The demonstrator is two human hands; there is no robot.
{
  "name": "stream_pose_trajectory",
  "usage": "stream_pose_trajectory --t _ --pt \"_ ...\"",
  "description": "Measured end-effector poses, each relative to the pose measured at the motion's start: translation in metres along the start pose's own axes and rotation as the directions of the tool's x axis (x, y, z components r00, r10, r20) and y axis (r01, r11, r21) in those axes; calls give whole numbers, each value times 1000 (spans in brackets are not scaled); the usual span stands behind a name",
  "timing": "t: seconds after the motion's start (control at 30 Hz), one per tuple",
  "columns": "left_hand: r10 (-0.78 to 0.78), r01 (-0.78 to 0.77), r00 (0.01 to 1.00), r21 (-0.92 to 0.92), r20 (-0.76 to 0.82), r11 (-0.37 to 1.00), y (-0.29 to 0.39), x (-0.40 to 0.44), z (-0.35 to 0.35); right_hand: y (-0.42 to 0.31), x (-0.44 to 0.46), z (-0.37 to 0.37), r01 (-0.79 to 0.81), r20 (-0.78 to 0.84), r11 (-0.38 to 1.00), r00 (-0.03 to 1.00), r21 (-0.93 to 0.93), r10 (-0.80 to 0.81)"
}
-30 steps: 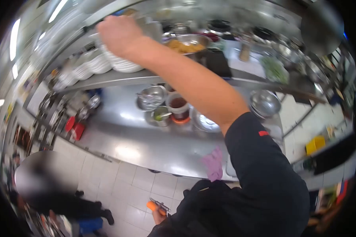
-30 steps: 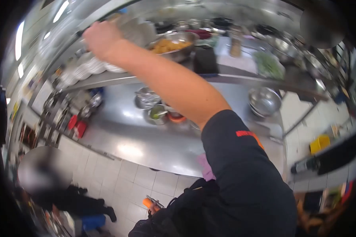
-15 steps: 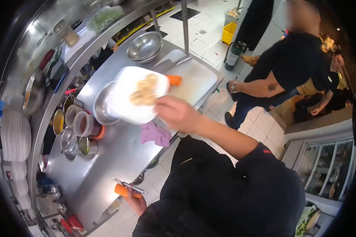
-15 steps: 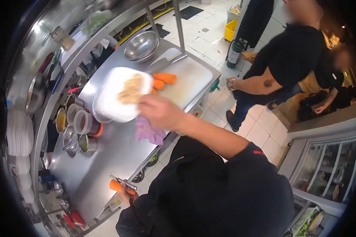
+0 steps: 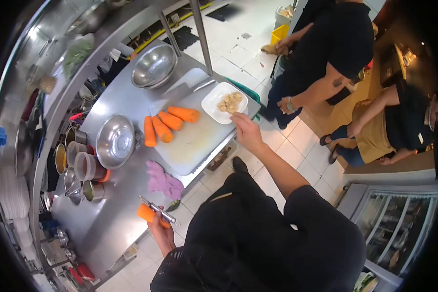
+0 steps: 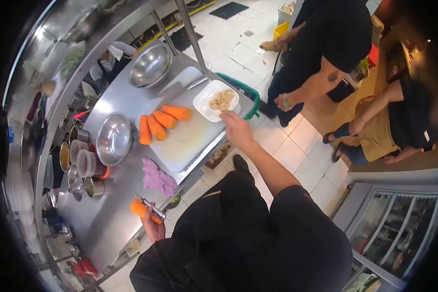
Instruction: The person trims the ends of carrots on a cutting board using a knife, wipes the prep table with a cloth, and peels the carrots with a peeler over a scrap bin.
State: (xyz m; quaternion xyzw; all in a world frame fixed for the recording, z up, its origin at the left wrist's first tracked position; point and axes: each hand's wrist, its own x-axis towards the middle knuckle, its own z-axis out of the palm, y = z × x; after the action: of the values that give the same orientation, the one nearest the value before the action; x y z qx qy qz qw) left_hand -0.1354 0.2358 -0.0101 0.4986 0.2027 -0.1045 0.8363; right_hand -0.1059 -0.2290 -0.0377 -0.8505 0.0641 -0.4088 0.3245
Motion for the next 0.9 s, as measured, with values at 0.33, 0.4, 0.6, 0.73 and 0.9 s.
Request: stream_pose_trajectory --t 0.33,0.4,0.6,0.73,0.9 --pt "-6 9 999 -50 43 999 -53 27 154 16 79 -29 -353 390 935 866 30 314" --pt "-7 9 1000 -81 28 997 -67 29 162 17 55 -40 -322 475 935 853 151 217" --pt "0 -6 998 -94 -69 996 -80 15 185 22 -42 -56 -608 749 763 606 219 268" --pt "-17 15 1000 -109 -12 994 -86 40 176 35 -2 -57 -547 573 793 752 268 325" --pt "-32 33 999 -102 8 994 -70 54 206 59 39 -60 -660 468 643 742 389 479"
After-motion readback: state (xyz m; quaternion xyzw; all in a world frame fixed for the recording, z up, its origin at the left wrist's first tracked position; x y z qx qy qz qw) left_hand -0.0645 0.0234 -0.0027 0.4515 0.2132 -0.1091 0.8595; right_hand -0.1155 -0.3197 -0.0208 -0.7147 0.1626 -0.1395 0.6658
